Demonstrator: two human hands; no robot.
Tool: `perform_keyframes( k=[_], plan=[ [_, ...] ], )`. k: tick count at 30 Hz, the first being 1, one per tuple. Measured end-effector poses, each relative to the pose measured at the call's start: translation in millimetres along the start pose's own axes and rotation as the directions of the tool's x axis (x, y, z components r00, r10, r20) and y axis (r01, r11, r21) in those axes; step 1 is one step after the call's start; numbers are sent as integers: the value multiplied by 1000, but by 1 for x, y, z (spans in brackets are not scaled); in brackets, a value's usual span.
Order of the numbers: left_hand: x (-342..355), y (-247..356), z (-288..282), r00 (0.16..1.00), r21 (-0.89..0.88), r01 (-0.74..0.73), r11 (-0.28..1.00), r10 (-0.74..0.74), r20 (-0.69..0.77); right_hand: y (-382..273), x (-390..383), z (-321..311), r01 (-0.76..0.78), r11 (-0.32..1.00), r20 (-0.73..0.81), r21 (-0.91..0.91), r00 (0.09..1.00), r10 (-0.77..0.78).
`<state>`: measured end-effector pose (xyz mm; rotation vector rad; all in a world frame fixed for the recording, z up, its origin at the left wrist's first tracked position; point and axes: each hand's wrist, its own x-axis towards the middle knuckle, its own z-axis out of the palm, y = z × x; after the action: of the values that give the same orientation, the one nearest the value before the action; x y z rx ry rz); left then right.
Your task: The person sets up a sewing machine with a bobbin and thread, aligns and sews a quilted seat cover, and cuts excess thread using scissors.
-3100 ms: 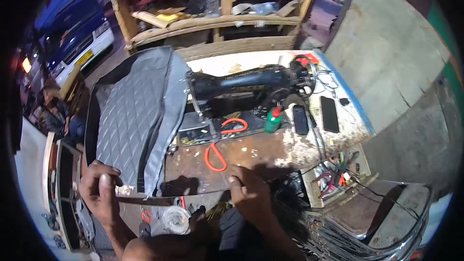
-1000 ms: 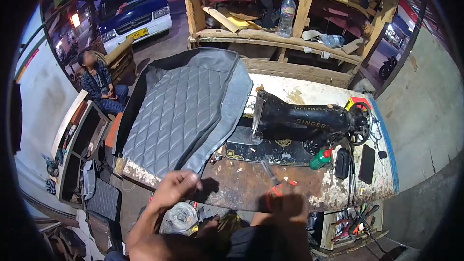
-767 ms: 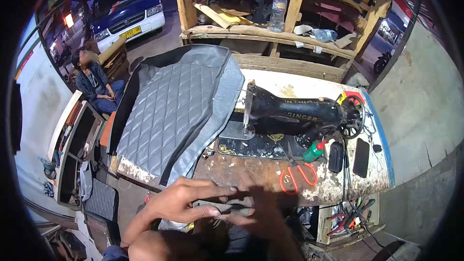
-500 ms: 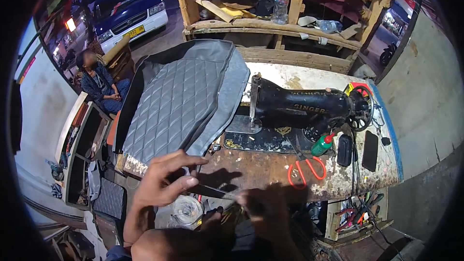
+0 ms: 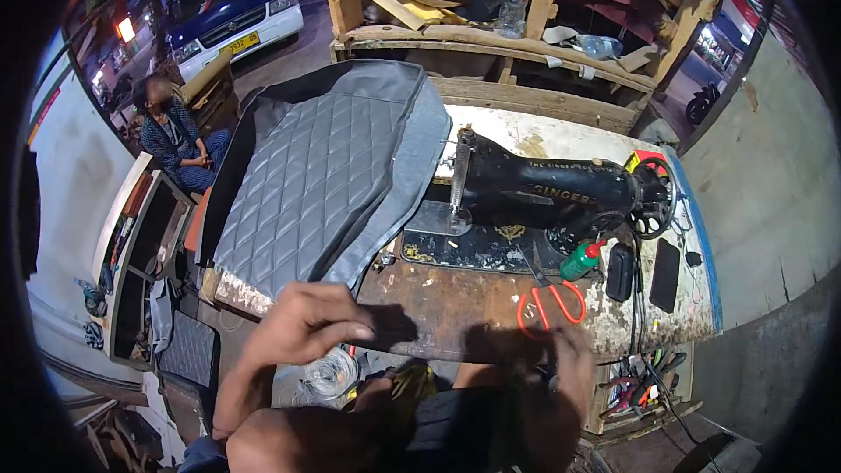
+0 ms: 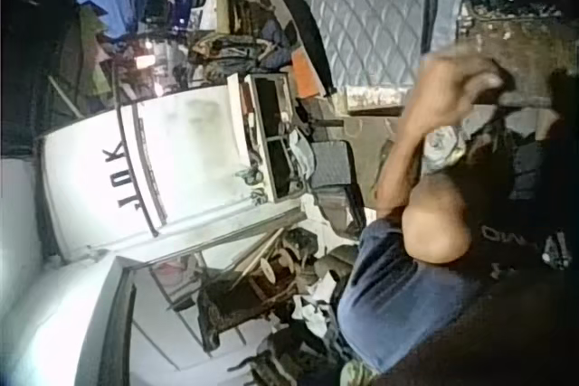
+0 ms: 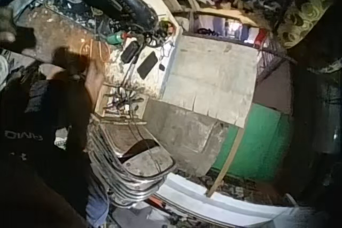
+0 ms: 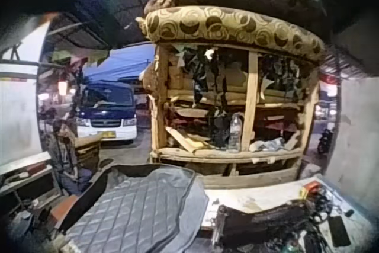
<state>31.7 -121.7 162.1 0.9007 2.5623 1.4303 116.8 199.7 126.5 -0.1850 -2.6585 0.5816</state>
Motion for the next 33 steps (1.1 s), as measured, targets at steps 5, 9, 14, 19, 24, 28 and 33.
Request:
perform_keyframes(
  k=[5,9,14,19,24,28,33],
  plan=[
    [26,9,31,980,-68,-149,986,157,124,-87,-3,37,-228,627,371,745,923,-106],
    [24,-4,25,998,-64,-53,997,54,14,-87,11,44,-95,781,301,617,946,-123],
    [26,-63,33,908,22,171,985,-149,-391,-73,17,60,-114,735,212,668,976,-41],
    [33,-82,56,885,422,410,809,-242,-397,-74,28,67,-96,762,108,640,994,34],
    [26,-74,58,906,267,292,919,-176,-386,-83,39,64,-372,730,363,574,914,180],
    [20,-53,59,948,-484,163,860,-272,-164,-88,35,76,-333,667,338,667,933,128],
    [12,-59,64,914,-773,220,594,-403,-49,-89,26,83,-221,674,316,705,948,-20]
  ],
)
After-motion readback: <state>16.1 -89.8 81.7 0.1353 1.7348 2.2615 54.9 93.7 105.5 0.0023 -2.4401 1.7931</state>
